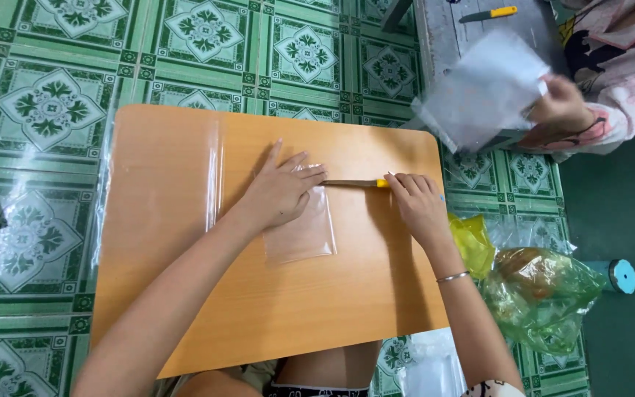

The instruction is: The person uses a utility knife to precisely cut and trim clear plastic sheets on a small wooden table.

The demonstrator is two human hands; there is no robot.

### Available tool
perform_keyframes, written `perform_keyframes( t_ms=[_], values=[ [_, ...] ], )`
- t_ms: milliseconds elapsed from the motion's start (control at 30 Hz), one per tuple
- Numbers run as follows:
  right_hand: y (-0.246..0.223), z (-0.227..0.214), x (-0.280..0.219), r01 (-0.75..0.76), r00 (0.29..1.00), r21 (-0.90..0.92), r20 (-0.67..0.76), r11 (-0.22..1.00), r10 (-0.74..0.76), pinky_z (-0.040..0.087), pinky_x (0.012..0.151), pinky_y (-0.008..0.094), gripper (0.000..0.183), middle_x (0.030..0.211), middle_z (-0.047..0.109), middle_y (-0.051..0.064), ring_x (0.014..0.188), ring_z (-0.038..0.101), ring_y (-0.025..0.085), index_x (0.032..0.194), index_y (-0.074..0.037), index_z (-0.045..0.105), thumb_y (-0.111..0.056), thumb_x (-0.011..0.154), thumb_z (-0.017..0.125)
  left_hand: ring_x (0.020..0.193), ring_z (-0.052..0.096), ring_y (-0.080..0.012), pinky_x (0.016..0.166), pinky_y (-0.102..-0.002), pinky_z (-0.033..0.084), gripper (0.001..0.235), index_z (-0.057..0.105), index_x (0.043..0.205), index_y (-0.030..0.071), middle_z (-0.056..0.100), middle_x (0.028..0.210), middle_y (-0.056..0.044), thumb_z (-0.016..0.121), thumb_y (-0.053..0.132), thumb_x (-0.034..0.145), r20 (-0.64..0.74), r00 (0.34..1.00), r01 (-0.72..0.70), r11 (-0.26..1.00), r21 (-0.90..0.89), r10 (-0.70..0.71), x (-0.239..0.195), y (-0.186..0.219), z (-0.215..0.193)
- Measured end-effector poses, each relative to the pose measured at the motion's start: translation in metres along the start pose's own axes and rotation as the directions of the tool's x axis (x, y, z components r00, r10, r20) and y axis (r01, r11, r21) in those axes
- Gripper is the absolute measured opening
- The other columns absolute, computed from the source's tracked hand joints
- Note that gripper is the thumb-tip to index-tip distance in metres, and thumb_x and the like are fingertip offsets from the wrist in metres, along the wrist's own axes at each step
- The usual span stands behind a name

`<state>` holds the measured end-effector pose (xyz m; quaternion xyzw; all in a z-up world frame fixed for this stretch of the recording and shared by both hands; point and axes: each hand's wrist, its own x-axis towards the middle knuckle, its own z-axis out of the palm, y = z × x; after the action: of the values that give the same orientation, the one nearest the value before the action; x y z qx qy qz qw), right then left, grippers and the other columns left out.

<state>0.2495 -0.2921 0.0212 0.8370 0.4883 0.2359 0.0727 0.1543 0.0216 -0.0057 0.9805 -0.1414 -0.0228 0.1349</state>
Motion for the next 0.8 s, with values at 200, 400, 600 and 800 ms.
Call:
perform_keyframes(
  t_ms=[200, 400, 600, 800],
  values=[
    [-0.013, -0.027, -0.007, 0.051, 0.999, -0.058, 0.009, 0.997, -0.05, 0.049, 0.097, 0.035, 0.033, 0.11, 0.064, 0.003, 0.106, 0.064, 0.021, 0.124, -0.017, 0.066, -0.008, 0.092, 0.06, 0.152, 0.032, -0.0242, 0.125, -0.064, 0.0, 0.057, 0.052, 0.148, 0.031, 0.049, 0.156, 0.013, 0.037, 0.027, 0.093, 0.017, 1.0, -0.018, 1.0, 0.01, 0.018, 0.0, -0.001, -0.001],
    [-0.022, -0.044, -0.032, 0.077, 0.996, 0.004, 0.049, 0.997, -0.077, 0.048, 0.102, 0.038, 0.037, 0.113, 0.065, 0.006, 0.111, 0.063, 0.023, 0.124, -0.016, 0.067, -0.009, 0.088, 0.065, 0.152, 0.032, -0.0232, 0.125, -0.064, 0.0, 0.057, 0.052, 0.148, 0.031, 0.048, 0.156, 0.013, 0.037, 0.028, 0.093, 0.027, 1.0, -0.011, 1.0, 0.013, 0.011, 0.004, -0.003, 0.003],
    [-0.037, -0.069, -0.059, 0.039, 0.978, 0.093, 0.198, 0.995, -0.057, 0.047, 0.105, 0.039, 0.04, 0.115, 0.066, 0.008, 0.115, 0.063, 0.025, 0.13, -0.012, 0.064, -0.009, 0.091, 0.061, 0.152, 0.033, -0.0241, 0.125, -0.064, 0.001, 0.056, 0.052, 0.148, 0.031, 0.049, 0.156, 0.013, 0.039, 0.028, 0.093, -0.012, 1.0, -0.016, 1.0, 0.013, 0.016, 0.002, -0.003, 0.008],
    [-0.043, -0.076, -0.08, 0.015, 0.974, 0.191, 0.221, 0.982, -0.057, 0.047, 0.108, 0.043, 0.036, 0.115, 0.066, 0.01, 0.116, 0.063, 0.027, 0.132, -0.01, 0.063, -0.011, 0.097, 0.059, 0.152, 0.031, -0.0248, 0.125, -0.063, 0.0, 0.057, 0.053, 0.148, 0.03, 0.048, 0.157, 0.013, 0.038, 0.026, 0.093, 0.005, 1.0, -0.01, 1.0, -0.02, 0.01, 0.002, -0.002, 0.006]
  ],
)
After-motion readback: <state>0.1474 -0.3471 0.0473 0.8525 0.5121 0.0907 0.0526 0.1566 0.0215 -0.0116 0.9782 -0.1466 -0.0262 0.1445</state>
